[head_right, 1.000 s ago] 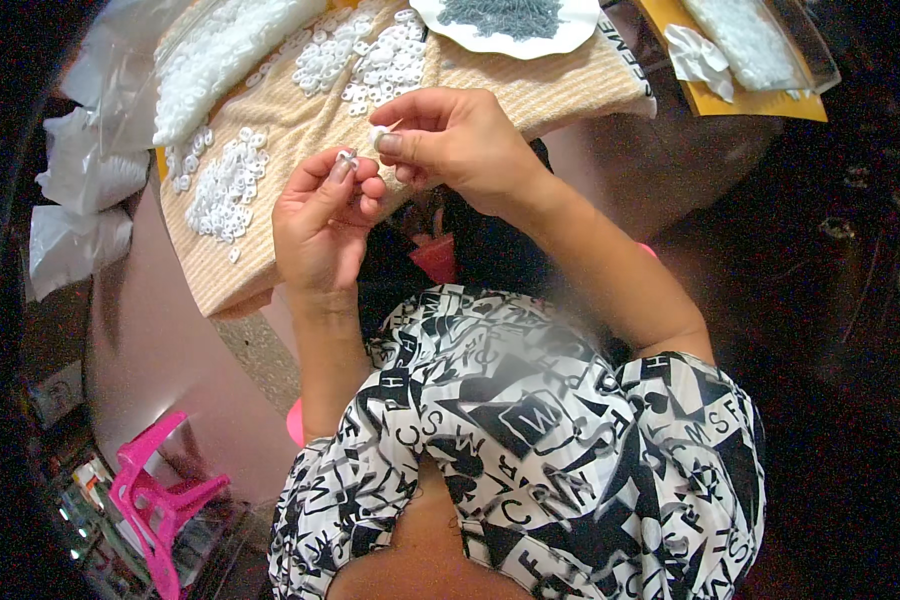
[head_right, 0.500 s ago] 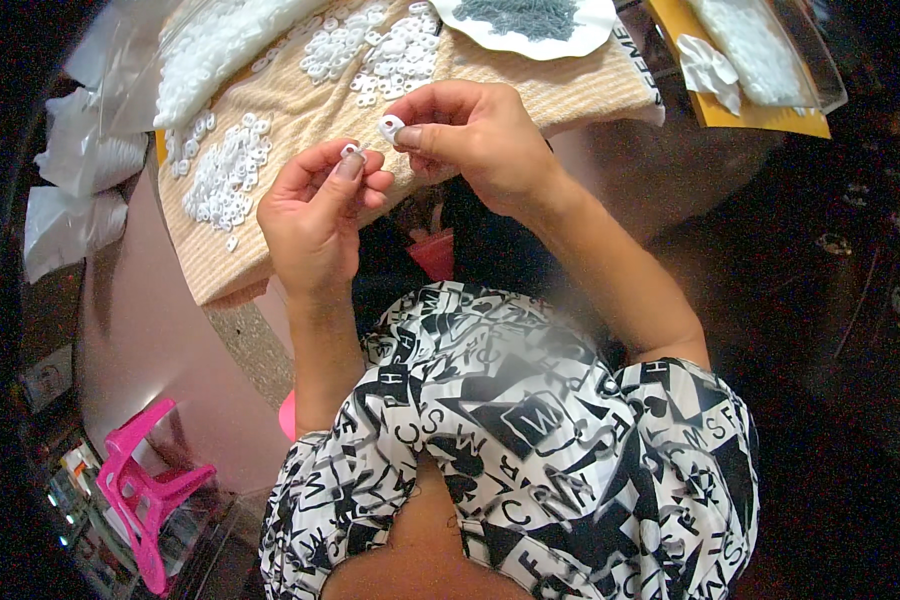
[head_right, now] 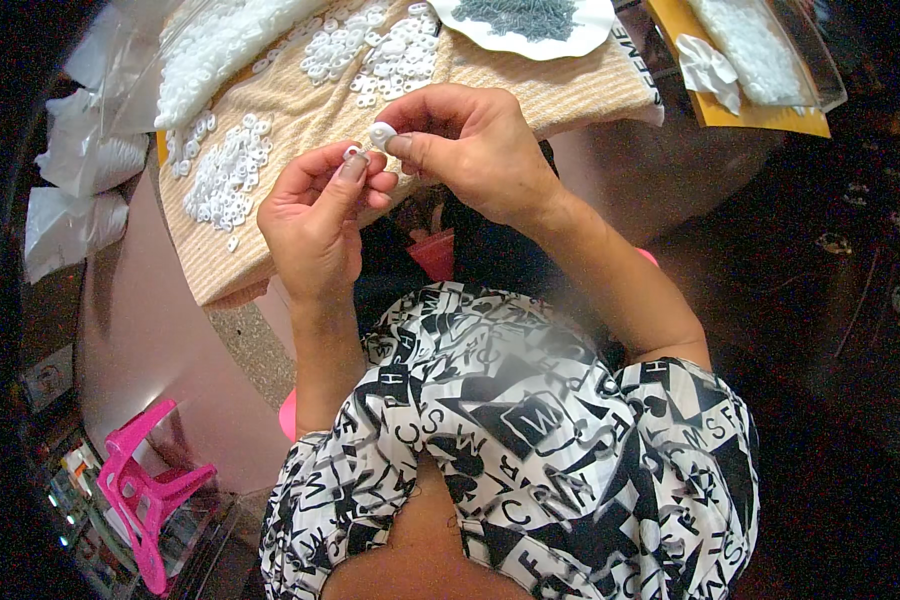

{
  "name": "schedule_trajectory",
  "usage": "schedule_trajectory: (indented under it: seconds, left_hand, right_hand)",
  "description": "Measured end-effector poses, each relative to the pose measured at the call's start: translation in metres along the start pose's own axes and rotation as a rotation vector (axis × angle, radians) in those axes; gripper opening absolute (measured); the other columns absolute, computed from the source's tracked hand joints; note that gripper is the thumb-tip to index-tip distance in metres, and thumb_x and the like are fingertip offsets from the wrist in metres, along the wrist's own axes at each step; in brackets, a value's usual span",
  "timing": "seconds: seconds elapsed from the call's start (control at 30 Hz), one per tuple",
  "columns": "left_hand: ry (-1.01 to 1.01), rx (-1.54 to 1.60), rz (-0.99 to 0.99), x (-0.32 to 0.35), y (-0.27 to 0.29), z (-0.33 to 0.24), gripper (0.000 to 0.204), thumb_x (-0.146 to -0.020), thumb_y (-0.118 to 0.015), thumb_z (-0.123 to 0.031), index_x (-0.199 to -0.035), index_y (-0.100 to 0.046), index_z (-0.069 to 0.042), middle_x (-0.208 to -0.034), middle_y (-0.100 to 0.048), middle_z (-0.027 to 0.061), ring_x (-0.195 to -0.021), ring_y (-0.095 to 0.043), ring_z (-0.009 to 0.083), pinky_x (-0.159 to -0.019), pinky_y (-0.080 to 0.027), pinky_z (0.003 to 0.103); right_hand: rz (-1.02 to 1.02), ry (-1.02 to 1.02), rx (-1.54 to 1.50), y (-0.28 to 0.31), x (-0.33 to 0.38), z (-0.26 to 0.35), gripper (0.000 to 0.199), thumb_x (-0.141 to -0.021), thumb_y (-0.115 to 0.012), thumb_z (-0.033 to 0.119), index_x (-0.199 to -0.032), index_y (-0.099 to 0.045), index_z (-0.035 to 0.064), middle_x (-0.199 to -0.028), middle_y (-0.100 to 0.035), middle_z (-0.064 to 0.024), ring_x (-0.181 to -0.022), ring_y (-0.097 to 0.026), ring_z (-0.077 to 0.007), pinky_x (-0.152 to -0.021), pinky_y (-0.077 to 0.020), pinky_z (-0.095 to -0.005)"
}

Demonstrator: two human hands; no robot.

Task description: Assembling small white plastic connectors by manually inserting tiny metal pins.

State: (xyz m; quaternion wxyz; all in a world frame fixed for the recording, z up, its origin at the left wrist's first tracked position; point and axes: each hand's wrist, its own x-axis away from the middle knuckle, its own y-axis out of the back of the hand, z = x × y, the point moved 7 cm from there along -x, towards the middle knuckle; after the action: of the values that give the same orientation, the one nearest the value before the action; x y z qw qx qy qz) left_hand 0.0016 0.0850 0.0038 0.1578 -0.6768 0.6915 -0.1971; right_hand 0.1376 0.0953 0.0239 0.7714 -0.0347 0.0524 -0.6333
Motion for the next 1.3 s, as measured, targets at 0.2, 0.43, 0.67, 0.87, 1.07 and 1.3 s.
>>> schedule_trajectory:
  seconds: [0.2,0.43,0.67,0.87,1.07,1.3]
  left_hand:
    - [0.009,-0.058,0.039,0.001,-0.001,0.001,0.013,-0.08,-0.055,0.001,-0.091,-0.054,0.008,-0.079,-0.061,0.0172,-0.065,-0.061,0.0186,-0.055,-0.052,0.024]
    - [-0.006,-0.046,0.019,0.003,-0.004,-0.002,0.013,-0.078,-0.058,0.001,-0.088,-0.056,0.008,-0.074,-0.062,0.013,-0.061,-0.06,0.0128,-0.052,-0.05,0.02]
    - [-0.017,-0.088,0.0,0.005,-0.005,-0.003,0.013,-0.078,-0.059,0.0,-0.089,-0.057,0.008,-0.073,-0.062,0.0123,-0.058,-0.059,0.0117,-0.051,-0.048,0.019]
    - [-0.088,-0.177,0.039,0.006,-0.006,-0.004,0.014,-0.079,-0.057,0.0,-0.091,-0.056,0.008,-0.076,-0.061,0.0156,-0.062,-0.061,0.0182,-0.054,-0.052,0.025]
    - [0.001,-0.134,0.022,0.005,-0.005,-0.003,0.016,-0.077,-0.06,0.0,-0.092,-0.057,0.007,-0.076,-0.061,0.0125,-0.061,-0.059,0.0153,-0.055,-0.05,0.023]
    - [-0.134,-0.061,0.195,0.002,-0.01,-0.007,0.024,-0.073,-0.064,0.0,-0.095,-0.057,0.005,-0.085,-0.061,0.0106,-0.071,-0.058,0.0131,-0.065,-0.048,0.022]
  right_hand:
    - [0.027,0.013,-0.03,-0.003,0.001,0.004,0.018,-0.077,-0.057,0.0,-0.094,-0.058,-0.0043,-0.079,-0.061,-0.005,-0.07,-0.057,-0.0081,-0.062,-0.0476,-0.0199]
    - [-0.001,0.058,0.069,-0.003,0.003,0.007,0.016,-0.077,-0.056,-0.001,-0.092,-0.06,-0.0034,-0.076,-0.061,-0.0039,-0.07,-0.057,-0.0074,-0.062,-0.0475,-0.0194]
    - [-0.027,0.101,0.096,-0.003,0.004,0.01,0.016,-0.077,-0.056,-0.001,-0.092,-0.061,-0.0032,-0.073,-0.062,-0.0045,-0.069,-0.058,-0.0068,-0.061,-0.0477,-0.0194]
    - [-0.013,0.154,0.072,-0.007,0.006,0.008,0.016,-0.076,-0.056,-0.002,-0.092,-0.06,-0.0043,-0.075,-0.063,-0.0065,-0.063,-0.058,-0.0086,-0.057,-0.0486,-0.0201]
    - [-0.018,0.151,0.102,-0.005,0.004,0.012,0.015,-0.076,-0.057,0.0,-0.09,-0.061,-0.0045,-0.075,-0.063,-0.0068,-0.064,-0.058,-0.0082,-0.057,-0.0486,-0.0202]
    - [0.018,-0.015,-0.087,-0.006,0.004,0.009,0.012,-0.075,-0.061,0.004,-0.086,-0.061,-0.0022,-0.07,-0.059,-0.0027,-0.061,-0.053,-0.006,-0.052,-0.0435,-0.0181]
